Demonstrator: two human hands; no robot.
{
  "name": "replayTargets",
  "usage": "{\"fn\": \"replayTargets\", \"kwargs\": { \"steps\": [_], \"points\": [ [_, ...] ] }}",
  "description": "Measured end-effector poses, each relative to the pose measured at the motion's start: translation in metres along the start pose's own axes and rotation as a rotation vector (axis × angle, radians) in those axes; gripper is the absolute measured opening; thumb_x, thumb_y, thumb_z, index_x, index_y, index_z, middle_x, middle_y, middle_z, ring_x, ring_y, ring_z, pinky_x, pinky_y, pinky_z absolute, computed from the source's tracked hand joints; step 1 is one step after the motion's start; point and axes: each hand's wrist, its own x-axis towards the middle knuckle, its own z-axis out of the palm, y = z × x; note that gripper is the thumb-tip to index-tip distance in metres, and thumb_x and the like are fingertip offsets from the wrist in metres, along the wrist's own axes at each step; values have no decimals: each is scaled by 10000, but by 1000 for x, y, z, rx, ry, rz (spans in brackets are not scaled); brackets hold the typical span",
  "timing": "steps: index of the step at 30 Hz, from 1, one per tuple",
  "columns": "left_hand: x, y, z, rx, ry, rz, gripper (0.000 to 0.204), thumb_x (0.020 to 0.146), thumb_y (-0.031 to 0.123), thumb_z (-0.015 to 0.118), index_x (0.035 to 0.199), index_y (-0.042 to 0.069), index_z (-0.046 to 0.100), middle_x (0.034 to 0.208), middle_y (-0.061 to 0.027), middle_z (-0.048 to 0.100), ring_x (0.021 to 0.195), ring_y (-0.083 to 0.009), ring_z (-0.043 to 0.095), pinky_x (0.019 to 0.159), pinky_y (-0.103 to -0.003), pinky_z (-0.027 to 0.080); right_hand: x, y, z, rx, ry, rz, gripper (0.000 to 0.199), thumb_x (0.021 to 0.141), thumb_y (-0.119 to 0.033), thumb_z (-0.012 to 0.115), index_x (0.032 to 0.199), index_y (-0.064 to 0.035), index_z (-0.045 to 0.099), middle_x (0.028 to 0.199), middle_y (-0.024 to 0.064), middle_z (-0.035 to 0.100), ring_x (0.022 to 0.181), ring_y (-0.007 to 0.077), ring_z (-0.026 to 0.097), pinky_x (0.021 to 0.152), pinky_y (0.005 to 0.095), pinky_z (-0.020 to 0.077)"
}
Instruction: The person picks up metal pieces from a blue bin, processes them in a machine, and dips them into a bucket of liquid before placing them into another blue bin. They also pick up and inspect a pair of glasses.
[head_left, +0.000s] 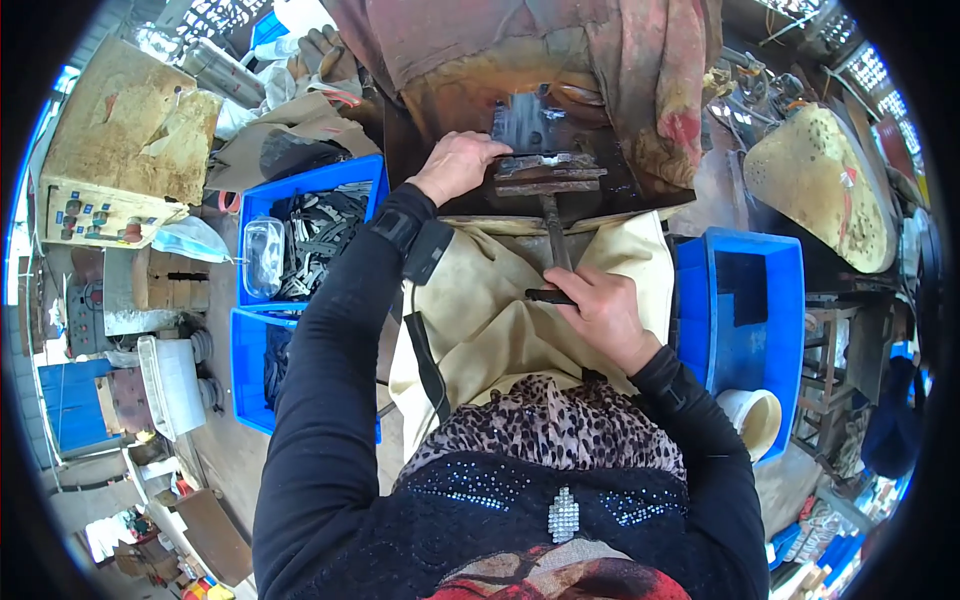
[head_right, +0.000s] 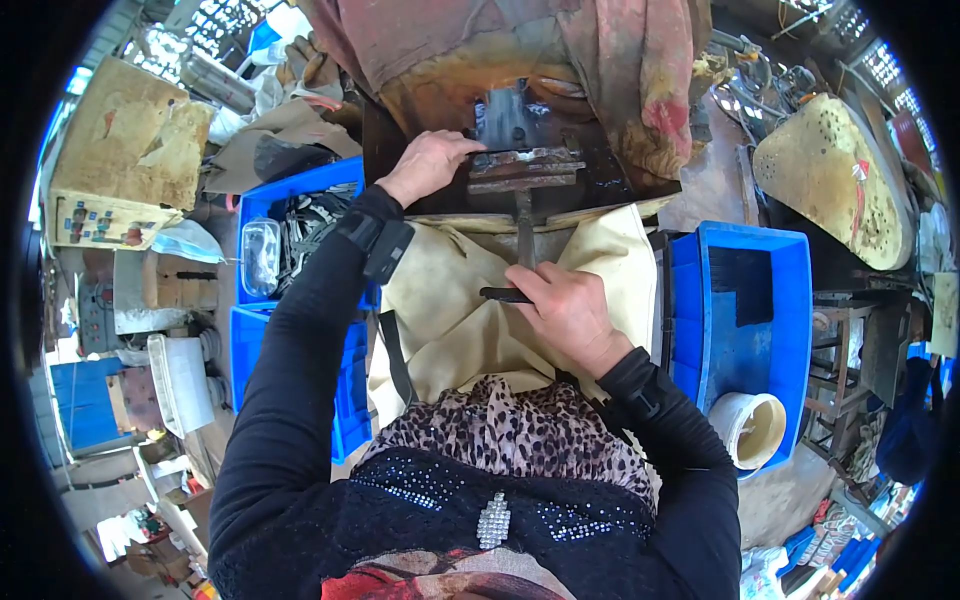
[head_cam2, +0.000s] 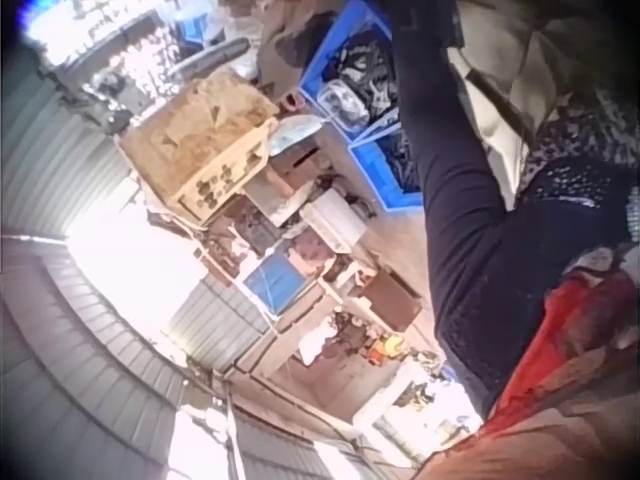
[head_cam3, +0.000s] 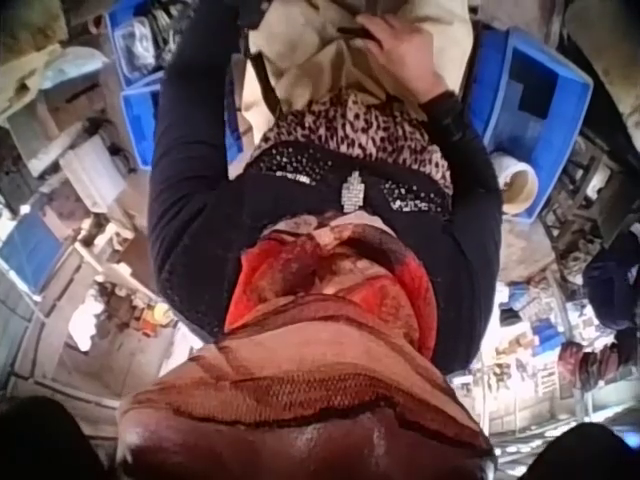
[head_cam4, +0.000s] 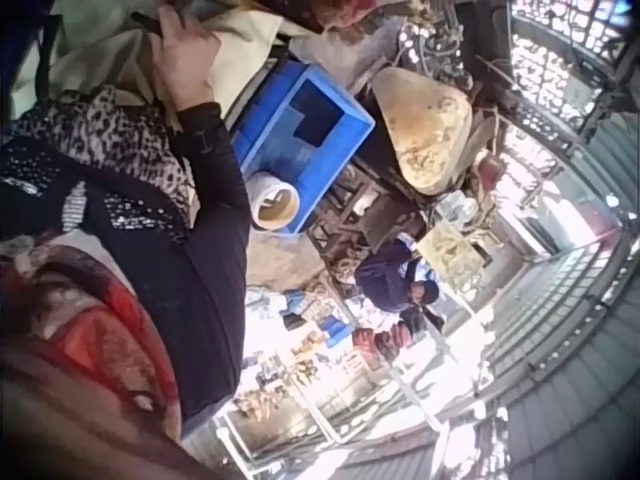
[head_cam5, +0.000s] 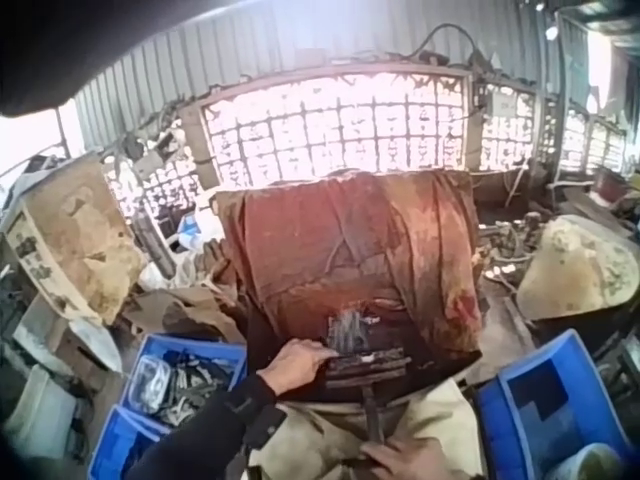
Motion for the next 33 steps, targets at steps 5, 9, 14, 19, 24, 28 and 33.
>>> {"fn": "replayTargets", "kwargs": {
  "steps": [5, 9, 14, 19, 24, 28, 33],
  "points": [
    [-26, 8, -19, 33, 312, -174, 386, 760, 24, 589, 1131, 116, 645, 932, -115, 637, 895, -328, 624, 762, -440, 503, 23, 1, -4, 42, 78, -6, 324, 700, -85, 728, 1009, -127, 639, 742, 58, 595, 628, 255, 622, 545, 365, 501],
    [-50, 25, -13, -48, 473, -303, 395, 761, -10, 609, 1148, 67, 625, 923, -147, 606, 865, -345, 609, 754, -425, 500, 78, 9, -12, 4, 300, 1, 283, 747, -113, 717, 1016, -127, 634, 785, 90, 646, 690, 313, 639, 596, 405, 503],
    [-53, 36, -3, -6, 429, -453, 293, 784, 97, 628, 1076, 76, 651, 973, -144, 635, 925, -333, 623, 822, -426, 513, 166, 34, -25, -108, 349, 118, 240, 871, -296, 653, 1019, -107, 640, 836, 174, 664, 781, 372, 643, 649, 435, 501],
    [-52, 37, -3, 50, 378, -518, 263, 815, 147, 627, 1069, 93, 664, 957, -133, 636, 908, -339, 624, 796, -424, 522, 247, 69, -32, -194, 302, 192, 338, 866, -402, 611, 1008, -97, 650, 915, 191, 676, 901, 387, 637, 774, 481, 490],
    [-52, 38, -2, 28, 389, -545, 210, 822, 179, 612, 993, 86, 692, 944, -137, 655, 887, -346, 635, 787, -433, 526, 298, 102, -31, -229, 222, 214, 335, 860, -404, 618, 993, -100, 661, 889, 189, 676, 901, 377, 638, 764, 467, 480],
    [-52, 38, -1, 1, 403, -553, 186, 825, 178, 599, 946, 82, 703, 925, -137, 668, 875, -346, 641, 780, -433, 527, 315, 117, -28, -175, 189, 223, 354, 852, -408, 624, 989, -85, 667, 854, 184, 675, 868, 357, 648, 755, 440, 476],
    [-52, 39, -1, -7, 394, -555, 180, 825, 174, 595, 932, 77, 703, 911, -139, 669, 874, -341, 643, 777, -430, 526, 322, 123, -24, -200, 217, 200, 359, 849, -412, 627, 989, -85, 670, 832, 160, 681, 840, 343, 653, 746, 427, 474]
  ]
}}
